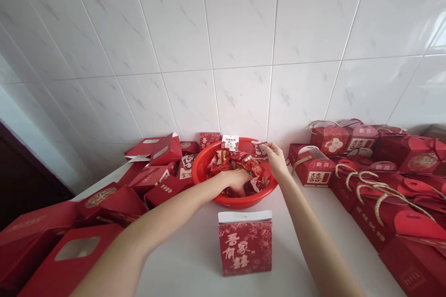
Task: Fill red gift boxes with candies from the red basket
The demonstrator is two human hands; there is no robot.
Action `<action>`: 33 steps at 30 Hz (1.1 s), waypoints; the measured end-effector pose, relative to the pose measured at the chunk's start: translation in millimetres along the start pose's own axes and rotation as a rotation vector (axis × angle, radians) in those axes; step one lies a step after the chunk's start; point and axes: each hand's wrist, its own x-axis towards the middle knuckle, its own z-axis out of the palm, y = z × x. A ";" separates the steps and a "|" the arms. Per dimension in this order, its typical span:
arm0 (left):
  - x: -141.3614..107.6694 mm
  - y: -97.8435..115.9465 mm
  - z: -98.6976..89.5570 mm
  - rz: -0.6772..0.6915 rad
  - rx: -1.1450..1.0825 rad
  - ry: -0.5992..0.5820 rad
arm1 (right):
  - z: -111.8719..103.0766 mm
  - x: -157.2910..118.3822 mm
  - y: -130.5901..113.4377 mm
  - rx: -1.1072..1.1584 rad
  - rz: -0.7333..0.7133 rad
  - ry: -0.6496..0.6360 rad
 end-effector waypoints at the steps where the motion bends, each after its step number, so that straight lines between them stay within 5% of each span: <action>1: 0.5 -0.7 0.8 0.006 -0.017 0.015 | -0.4 -0.2 0.8 -0.001 -0.007 -0.001; 12: -1.0 2.4 -7.7 -0.062 -0.082 -0.010 | -1.4 0.1 2.6 -0.056 -0.034 -0.003; 21: -3.5 -0.4 -14.5 -0.137 -0.146 0.371 | -1.3 2.0 5.8 -0.105 -0.106 -0.031; 33: -7.2 -6.8 -10.1 -0.127 -0.027 0.294 | -1.7 1.1 3.1 -0.131 -0.085 -0.041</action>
